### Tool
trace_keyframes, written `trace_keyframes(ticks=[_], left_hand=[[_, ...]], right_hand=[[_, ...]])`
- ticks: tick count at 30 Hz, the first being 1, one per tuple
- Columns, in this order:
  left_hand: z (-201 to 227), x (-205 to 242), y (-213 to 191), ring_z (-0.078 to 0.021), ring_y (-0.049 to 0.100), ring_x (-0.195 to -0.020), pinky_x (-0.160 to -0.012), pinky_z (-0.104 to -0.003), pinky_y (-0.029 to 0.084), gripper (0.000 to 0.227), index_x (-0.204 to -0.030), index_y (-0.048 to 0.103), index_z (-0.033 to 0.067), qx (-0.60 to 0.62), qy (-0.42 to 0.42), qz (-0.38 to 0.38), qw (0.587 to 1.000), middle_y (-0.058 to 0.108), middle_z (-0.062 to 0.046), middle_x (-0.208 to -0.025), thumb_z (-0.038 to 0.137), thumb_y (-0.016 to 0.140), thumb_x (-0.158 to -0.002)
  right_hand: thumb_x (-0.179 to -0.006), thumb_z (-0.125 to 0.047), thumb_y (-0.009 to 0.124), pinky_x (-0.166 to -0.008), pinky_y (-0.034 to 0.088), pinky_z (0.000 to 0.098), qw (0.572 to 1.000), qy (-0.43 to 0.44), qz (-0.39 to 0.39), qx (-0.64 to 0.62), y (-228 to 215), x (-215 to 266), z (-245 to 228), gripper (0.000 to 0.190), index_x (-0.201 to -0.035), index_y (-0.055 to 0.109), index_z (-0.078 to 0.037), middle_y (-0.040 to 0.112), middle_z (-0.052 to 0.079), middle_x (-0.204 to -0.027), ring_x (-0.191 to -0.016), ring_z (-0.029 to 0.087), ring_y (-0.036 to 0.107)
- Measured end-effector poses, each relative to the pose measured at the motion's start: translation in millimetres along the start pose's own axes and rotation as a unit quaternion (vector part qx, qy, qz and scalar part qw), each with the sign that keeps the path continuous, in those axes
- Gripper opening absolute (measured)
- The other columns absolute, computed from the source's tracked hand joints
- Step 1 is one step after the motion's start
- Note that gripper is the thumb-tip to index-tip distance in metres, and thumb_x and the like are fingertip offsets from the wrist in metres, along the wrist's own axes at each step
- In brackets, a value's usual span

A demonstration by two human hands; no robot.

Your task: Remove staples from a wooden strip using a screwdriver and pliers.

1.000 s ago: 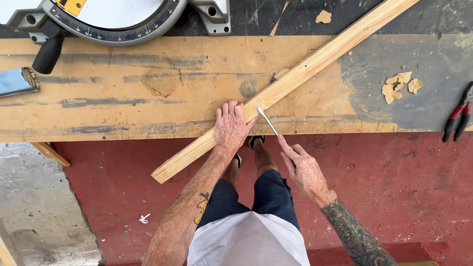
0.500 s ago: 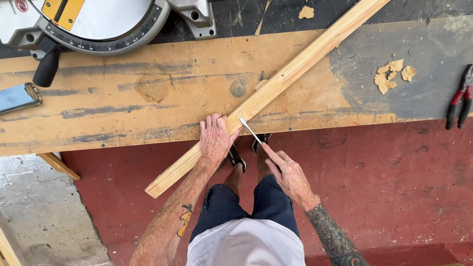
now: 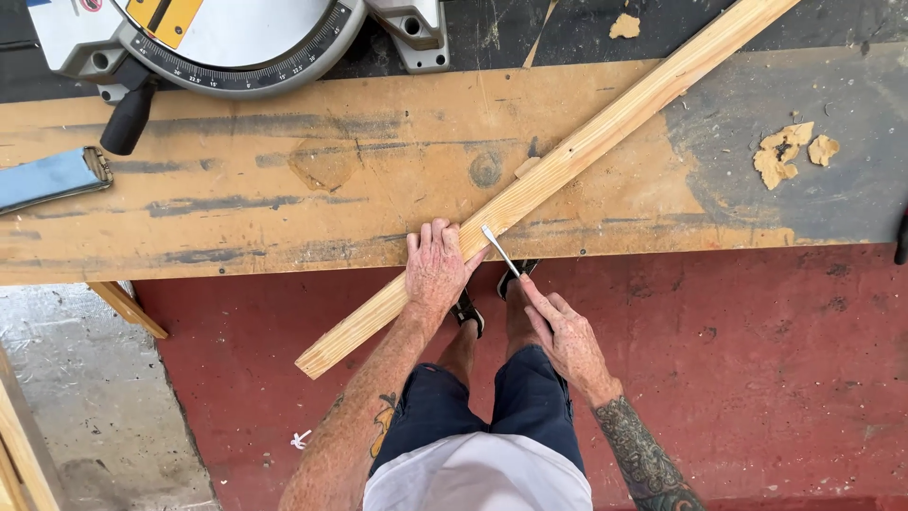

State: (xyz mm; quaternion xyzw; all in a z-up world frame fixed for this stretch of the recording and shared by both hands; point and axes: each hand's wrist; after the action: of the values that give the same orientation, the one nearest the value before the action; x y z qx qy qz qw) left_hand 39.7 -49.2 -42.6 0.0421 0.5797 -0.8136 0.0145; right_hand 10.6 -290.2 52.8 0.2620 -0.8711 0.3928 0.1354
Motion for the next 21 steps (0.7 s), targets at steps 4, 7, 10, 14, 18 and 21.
trace_keyframes(ticks=[4,7,10,14,18,21], left_hand=[[0,2,-6,-0.0261,0.058,-0.092,-0.076,-0.044,0.045,0.059,-0.110,0.054,0.0086,-0.018,0.003,0.006,1.000,0.053,-0.007,-0.104,0.061,0.069,-0.087],[1,-1,-8,-0.0276,0.058,-0.090,-0.073,-0.045,0.046,0.060,-0.109,0.055,0.0082,-0.010,0.004,0.006,1.000,0.053,-0.007,-0.102,0.061,0.070,-0.085],[-3,-6,3,-0.0274,0.059,-0.091,-0.074,-0.045,0.046,0.061,-0.111,0.055,0.0077,-0.018,0.012,0.009,1.000,0.054,-0.008,-0.104,0.061,0.068,-0.086],[-5,7,5,-0.0274,0.059,-0.091,-0.074,-0.045,0.046,0.062,-0.111,0.055,0.0072,-0.029,0.001,0.001,1.000,0.054,-0.008,-0.104,0.064,0.065,-0.087],[-3,1,3,-0.0275,0.059,-0.093,-0.076,-0.044,0.047,0.064,-0.112,0.056,0.0071,-0.020,0.008,-0.003,1.000,0.054,-0.008,-0.105,0.063,0.069,-0.084],[6,-1,-15,-0.0281,0.058,-0.092,-0.076,-0.045,0.047,0.062,-0.111,0.055,0.0076,0.002,-0.003,0.001,1.000,0.053,-0.008,-0.103,0.063,0.067,-0.087]], right_hand=[[-0.105,-0.032,0.051,-0.091,0.056,0.0564,0.998,0.039,-0.017,-0.049,6,-10,-9,0.045,-0.149,0.051,-0.022,0.067,0.019,-0.127,-0.113,0.043,0.066],[-0.107,-0.042,0.048,-0.075,0.060,0.0517,0.996,0.080,-0.040,-0.015,8,-3,-4,0.032,-0.122,0.064,-0.019,0.072,0.016,-0.092,-0.091,0.041,0.072],[-0.108,-0.045,0.040,-0.071,0.059,0.0524,0.991,0.125,-0.041,0.005,30,-20,7,0.037,-0.106,0.062,-0.016,0.072,0.017,-0.082,-0.083,0.041,0.073],[-0.108,-0.044,0.045,-0.067,0.058,0.0506,0.993,0.100,0.014,-0.064,89,-38,18,0.032,-0.102,0.059,-0.016,0.070,0.019,-0.078,-0.082,0.040,0.072],[-0.108,-0.037,0.042,-0.067,0.057,0.0533,0.982,0.127,0.046,-0.131,76,-19,-14,0.034,-0.105,0.061,-0.009,0.070,0.025,-0.078,-0.079,0.042,0.072],[-0.109,-0.039,0.041,-0.071,0.058,0.0509,0.980,0.144,0.049,-0.127,59,13,-3,0.035,-0.103,0.062,-0.012,0.070,0.024,-0.080,-0.082,0.041,0.072]])
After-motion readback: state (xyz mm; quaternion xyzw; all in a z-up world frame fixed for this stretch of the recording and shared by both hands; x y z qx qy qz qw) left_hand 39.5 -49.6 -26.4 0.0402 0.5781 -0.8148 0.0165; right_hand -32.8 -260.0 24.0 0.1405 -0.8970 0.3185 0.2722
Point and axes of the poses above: each hand's wrist, its own x-axis away from the middle knuckle, its own y-axis out of the palm, z = x × y
